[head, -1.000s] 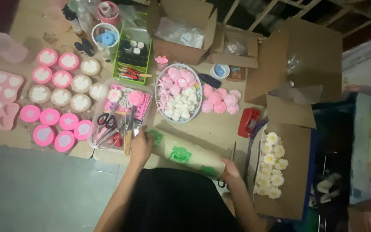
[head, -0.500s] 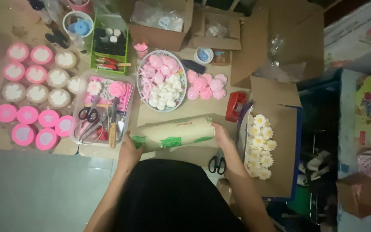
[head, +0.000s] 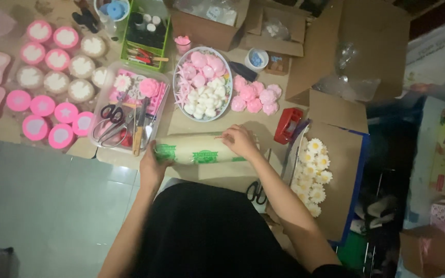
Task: Wrapping small artificial flowers in plastic film and arranging them into containers.
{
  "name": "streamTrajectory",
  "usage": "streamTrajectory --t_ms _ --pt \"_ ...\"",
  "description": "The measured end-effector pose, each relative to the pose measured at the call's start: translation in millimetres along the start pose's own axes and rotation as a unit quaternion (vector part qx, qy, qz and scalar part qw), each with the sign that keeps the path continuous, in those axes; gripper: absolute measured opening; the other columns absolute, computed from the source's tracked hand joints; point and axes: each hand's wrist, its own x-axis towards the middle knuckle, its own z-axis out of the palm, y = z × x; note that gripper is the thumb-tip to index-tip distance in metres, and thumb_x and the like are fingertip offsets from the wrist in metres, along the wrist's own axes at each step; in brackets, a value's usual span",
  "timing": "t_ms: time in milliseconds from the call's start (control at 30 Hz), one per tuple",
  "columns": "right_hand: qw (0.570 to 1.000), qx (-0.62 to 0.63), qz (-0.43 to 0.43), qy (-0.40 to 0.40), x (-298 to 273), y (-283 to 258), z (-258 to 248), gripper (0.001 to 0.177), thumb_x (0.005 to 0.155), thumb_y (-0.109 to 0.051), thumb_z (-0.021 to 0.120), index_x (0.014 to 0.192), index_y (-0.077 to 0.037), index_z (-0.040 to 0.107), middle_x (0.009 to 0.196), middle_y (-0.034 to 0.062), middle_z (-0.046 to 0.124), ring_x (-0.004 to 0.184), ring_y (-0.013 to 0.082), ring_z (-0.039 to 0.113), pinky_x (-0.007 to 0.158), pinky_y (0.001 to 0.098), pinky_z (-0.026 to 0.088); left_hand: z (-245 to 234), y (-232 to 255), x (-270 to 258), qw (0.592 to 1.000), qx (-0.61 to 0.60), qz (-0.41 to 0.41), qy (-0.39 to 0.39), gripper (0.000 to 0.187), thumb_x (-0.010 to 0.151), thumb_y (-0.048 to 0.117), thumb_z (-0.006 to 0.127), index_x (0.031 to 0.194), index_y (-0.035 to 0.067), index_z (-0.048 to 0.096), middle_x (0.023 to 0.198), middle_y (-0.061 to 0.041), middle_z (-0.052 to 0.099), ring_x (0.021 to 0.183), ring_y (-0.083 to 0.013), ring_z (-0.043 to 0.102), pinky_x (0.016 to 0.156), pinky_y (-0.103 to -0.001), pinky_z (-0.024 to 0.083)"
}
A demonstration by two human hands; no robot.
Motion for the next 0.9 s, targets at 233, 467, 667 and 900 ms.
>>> streamTrajectory --t_ms 233,467,667,900 --pt "0.998 -0.054 -0.008 -0.043 1.2 -12.6 5.3 0.003 0.084 -0.013 0.071 0.086 -0.012 0.069 0.099 0.0067 0.068 0.106 0.0298 0.062 0.091 0.0443 0.048 9.8 -7.8 -14.4 0.996 -0.040 -0.079 0.003 0.082 0.074 0.013 0.087 0.144 0.008 0.047 0.111 -0.023 0.073 0.100 -0.0351 0.072 0.086 -0.042 0.056" --pt "0.995 -0.065 -0.071 0.026 -8.9 12.2 25.8 0.009 0.082 0.000 0.060 0.090 -0.005 0.061 0.098 0.0170 0.062 0.103 0.0373 0.059 0.087 0.0490 0.046 40.7 -60.7 3.0 0.994 -0.101 -0.027 0.013 0.075 0.085 0.018 0.078 0.152 0.006 0.044 0.127 -0.024 0.068 0.114 -0.0331 0.068 0.096 -0.041 0.052" --pt "0.996 0.067 0.002 0.059 -8.0 41.8 28.1 0.004 0.091 -0.002 0.056 0.095 -0.003 0.054 0.093 0.0178 0.064 0.091 0.0371 0.065 0.080 0.0465 0.051 55.3 -65.8 29.8 0.990 -0.139 -0.025 0.027 0.060 0.096 0.025 0.066 0.148 0.000 0.048 0.133 -0.026 0.064 0.123 -0.0348 0.061 0.103 -0.041 0.046" --pt "0.994 0.085 0.018 0.063 -19.5 14.8 13.2 0.009 0.092 -0.004 0.058 0.098 -0.003 0.052 0.085 0.0178 0.064 0.082 0.0382 0.065 0.074 0.0473 0.050 28.2 -53.5 58.1 0.986 -0.118 -0.093 -0.072 0.044 0.092 0.028 0.068 0.123 -0.003 0.066 0.103 -0.024 0.075 0.092 -0.0336 0.072 0.081 -0.043 0.055"
